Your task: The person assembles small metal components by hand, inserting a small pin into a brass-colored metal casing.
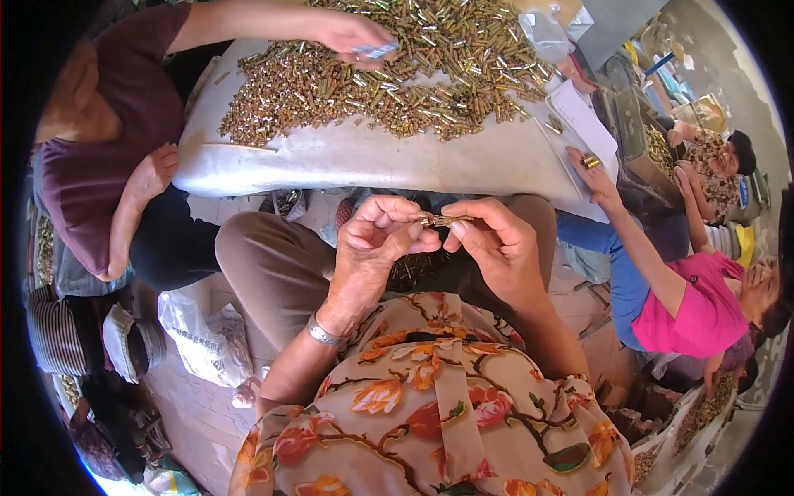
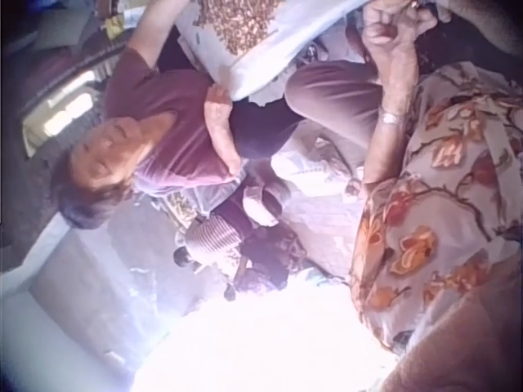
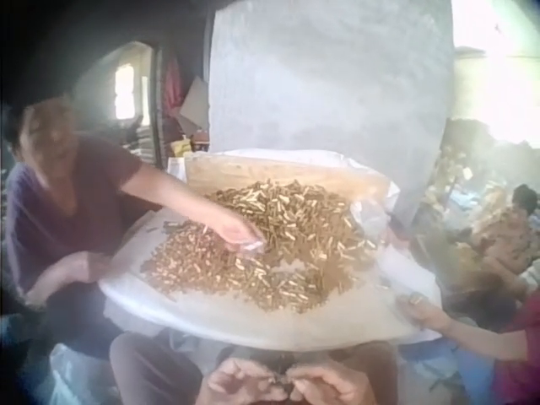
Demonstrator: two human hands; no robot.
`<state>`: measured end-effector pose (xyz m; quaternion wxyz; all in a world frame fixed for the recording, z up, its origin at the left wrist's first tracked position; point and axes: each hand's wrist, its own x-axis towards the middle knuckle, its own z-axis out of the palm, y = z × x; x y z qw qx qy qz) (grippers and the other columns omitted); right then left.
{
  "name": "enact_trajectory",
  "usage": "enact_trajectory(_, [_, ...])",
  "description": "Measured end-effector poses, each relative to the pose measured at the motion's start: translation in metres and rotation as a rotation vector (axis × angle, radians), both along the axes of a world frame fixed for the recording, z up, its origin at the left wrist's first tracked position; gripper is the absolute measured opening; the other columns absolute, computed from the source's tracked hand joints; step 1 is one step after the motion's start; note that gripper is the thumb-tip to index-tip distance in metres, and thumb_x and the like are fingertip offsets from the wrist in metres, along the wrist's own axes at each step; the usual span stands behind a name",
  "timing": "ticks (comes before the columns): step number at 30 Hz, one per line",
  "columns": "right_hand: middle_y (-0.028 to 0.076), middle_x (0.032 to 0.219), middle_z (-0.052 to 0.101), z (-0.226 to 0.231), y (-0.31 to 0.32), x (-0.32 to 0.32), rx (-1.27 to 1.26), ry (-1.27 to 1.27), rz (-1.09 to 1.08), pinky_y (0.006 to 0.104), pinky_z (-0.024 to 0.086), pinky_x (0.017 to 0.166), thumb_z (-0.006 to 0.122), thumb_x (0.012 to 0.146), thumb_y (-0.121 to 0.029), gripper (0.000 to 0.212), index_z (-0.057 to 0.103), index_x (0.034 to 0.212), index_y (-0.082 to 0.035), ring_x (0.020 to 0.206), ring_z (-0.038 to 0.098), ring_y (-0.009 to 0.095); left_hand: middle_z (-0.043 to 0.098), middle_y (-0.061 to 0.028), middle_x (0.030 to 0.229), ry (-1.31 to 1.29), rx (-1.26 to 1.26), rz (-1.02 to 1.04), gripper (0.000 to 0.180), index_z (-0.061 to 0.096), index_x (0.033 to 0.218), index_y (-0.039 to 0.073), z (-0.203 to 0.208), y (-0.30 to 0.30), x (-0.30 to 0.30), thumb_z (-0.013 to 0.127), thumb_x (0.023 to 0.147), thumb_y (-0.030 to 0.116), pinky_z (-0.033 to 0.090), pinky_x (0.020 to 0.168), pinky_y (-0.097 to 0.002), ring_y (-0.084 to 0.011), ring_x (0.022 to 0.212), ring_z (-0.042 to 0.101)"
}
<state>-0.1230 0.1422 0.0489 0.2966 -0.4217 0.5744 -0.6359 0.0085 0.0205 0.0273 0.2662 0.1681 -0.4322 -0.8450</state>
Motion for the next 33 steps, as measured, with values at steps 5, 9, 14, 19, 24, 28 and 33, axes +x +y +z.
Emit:
enact_trajectory(5, [0.007,0.097,0.061,0.001,0.001,0.005,0.010,0.010,-0.002,0.0222,0.052,0.072,0.054,0.092,0.001,0.017,0.059,0.109,0.002,0.080,0.061,0.009,0.063,-0.0080,0.099,0.017,-0.107,0.007,0.015,0.054,0.103,-0.001,-0.004,0.005,0.000,0.056,0.089,-0.006,0.054,0.081,-0.0274,-0.0137,0.088,0.064])
enact_trajectory(9, [0.007,0.097,0.061,-0.002,0.002,0.006,-0.009,-0.026,-0.017,0.0226,0.052,0.073,0.054,0.092,0.001,0.017,0.059,0.109,0.002,0.081,0.062,0.010,0.062,-0.0061,0.098,0.004,-0.212,0.060,0.017,0.053,0.104,0.000,-0.004,0.007,0.000,0.055,0.088,-0.008,0.052,0.084,-0.0258,-0.0122,0.090,0.063])
enact_trajectory(14, [0.007,0.096,0.061,-0.003,0.002,0.005,0.010,0.012,-0.023,0.0224,0.052,0.072,0.053,0.092,0.002,0.017,0.059,0.108,0.002,0.081,0.062,0.010,0.062,-0.0050,0.098,-0.013,-0.344,0.078,0.019,0.053,0.102,0.001,-0.006,0.007,0.000,0.054,0.087,-0.011,0.051,0.086,-0.0256,-0.0116,0.092,0.063])
enact_trajectory(19, [0.010,0.095,0.062,-0.009,0.001,0.000,-0.065,0.196,-0.073,0.0230,0.053,0.068,0.055,0.090,0.003,0.014,0.062,0.103,0.002,0.078,0.064,0.013,0.064,-0.0048,0.098,-0.084,-0.486,0.102,0.021,0.055,0.103,0.000,-0.005,0.009,-0.002,0.054,0.086,-0.012,0.051,0.085,-0.0254,-0.0113,0.093,0.063])
enact_trajectory(24, [0.010,0.094,0.063,-0.008,0.005,-0.008,-0.015,0.169,-0.011,0.0229,0.053,0.067,0.056,0.090,0.003,0.015,0.062,0.103,0.002,0.077,0.064,0.012,0.066,-0.0066,0.096,-0.069,-0.318,-0.056,0.021,0.059,0.106,0.000,-0.005,-0.002,0.004,0.060,0.087,-0.008,0.052,0.082,-0.0249,-0.0124,0.088,0.064])
enact_trajectory(28, [0.008,0.092,0.062,-0.013,0.010,-0.013,0.008,0.043,0.073,0.0220,0.051,0.068,0.056,0.090,0.001,0.015,0.062,0.104,0.002,0.076,0.063,0.012,0.067,-0.0094,0.094,-0.108,-0.269,-0.198,0.016,0.061,0.103,-0.002,-0.003,-0.008,0.006,0.060,0.088,-0.003,0.055,0.078,-0.0271,-0.0159,0.084,0.067])
enact_trajectory(33, [0.008,0.092,0.061,-0.016,0.009,-0.012,0.024,0.027,0.087,0.0229,0.051,0.069,0.056,0.090,0.003,0.016,0.062,0.104,0.002,0.077,0.063,0.011,0.068,-0.0108,0.092,-0.158,-0.202,-0.161,0.013,0.061,0.101,-0.002,-0.001,-0.004,0.004,0.061,0.088,0.001,0.057,0.074,-0.0286,-0.0180,0.078,0.068])
